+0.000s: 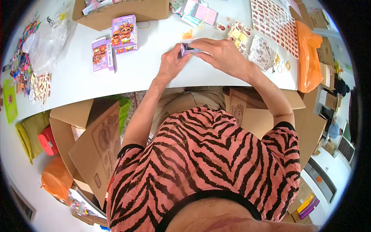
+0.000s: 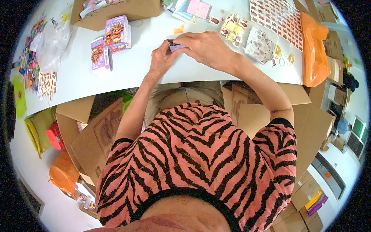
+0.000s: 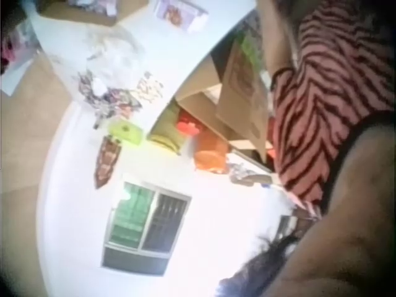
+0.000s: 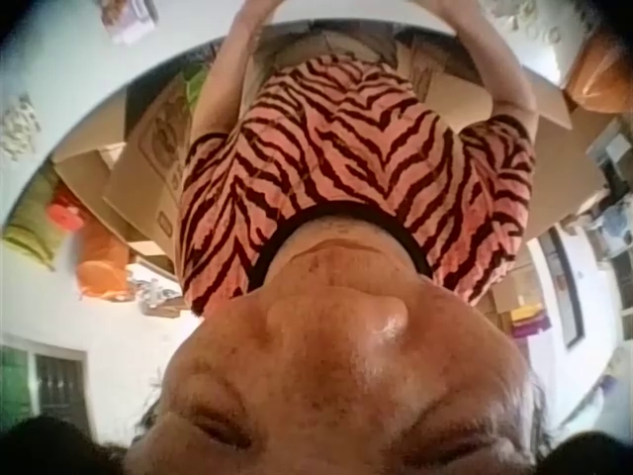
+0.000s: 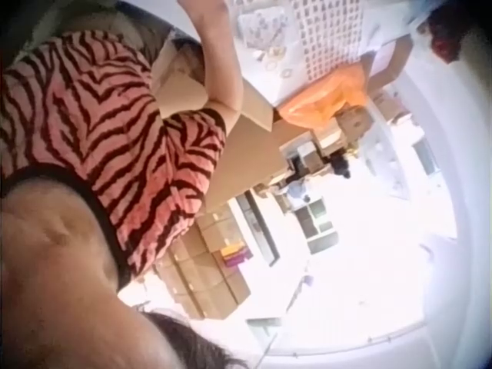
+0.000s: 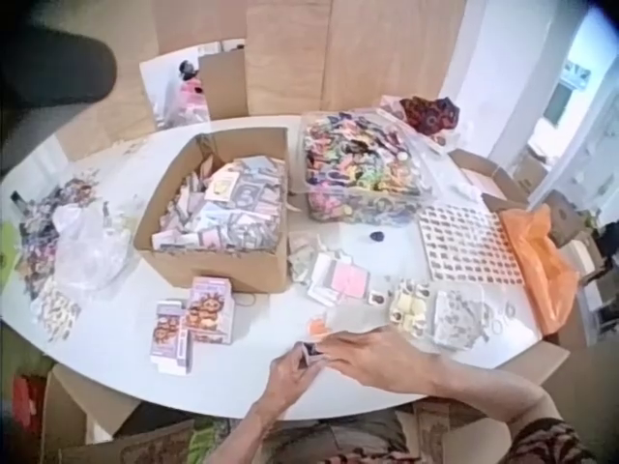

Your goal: The person is assembling and packing small toy items and instruction cards into boxes at a factory workstation.

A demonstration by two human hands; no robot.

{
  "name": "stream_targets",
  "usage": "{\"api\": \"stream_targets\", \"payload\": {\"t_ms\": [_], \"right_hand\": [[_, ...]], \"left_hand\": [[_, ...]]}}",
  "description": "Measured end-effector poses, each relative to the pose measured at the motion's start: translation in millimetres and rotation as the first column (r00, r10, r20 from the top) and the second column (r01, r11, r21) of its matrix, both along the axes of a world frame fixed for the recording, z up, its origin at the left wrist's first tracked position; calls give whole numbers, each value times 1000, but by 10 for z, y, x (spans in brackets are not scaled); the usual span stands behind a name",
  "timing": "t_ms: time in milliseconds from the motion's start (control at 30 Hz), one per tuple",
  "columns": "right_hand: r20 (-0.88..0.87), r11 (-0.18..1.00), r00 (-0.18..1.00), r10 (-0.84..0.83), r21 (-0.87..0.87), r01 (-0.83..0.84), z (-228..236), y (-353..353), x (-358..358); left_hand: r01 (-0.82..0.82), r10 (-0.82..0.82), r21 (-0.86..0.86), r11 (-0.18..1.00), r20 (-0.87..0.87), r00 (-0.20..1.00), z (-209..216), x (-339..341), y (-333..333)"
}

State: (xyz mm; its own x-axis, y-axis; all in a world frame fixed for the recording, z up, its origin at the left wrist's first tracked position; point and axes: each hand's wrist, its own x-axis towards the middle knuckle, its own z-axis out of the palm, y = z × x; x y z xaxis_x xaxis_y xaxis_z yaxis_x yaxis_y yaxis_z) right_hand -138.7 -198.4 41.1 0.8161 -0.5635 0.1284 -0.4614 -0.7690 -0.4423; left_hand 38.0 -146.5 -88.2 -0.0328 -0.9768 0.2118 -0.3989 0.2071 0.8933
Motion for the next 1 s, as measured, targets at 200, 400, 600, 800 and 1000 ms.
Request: {"api": "stream_targets", "payload": {"t_ms": [200,400,600,800,1000], "right_hand": [[-180,994,983,-22,98,40,-114,1,59],[-480,980,877,-35,154,123,-158,-64,163],[35,987,987,-158,3,158,16,145,46],[75,994,992,-97,-32,100,-100,62,95],[72,992,991,-116,-39,119,-87,9,133]], "left_hand": [[7,-8,-18,1000,-63,998,35,-26,0],[14,-12,37,999,-70,997,114,-28,19],[7,-5,37,999,-68,998,158,-21,12],[0,2,25,1000,-46,999,167,-25,14],[-8,9,19,1000,-49,999,96,-29,9]]}}
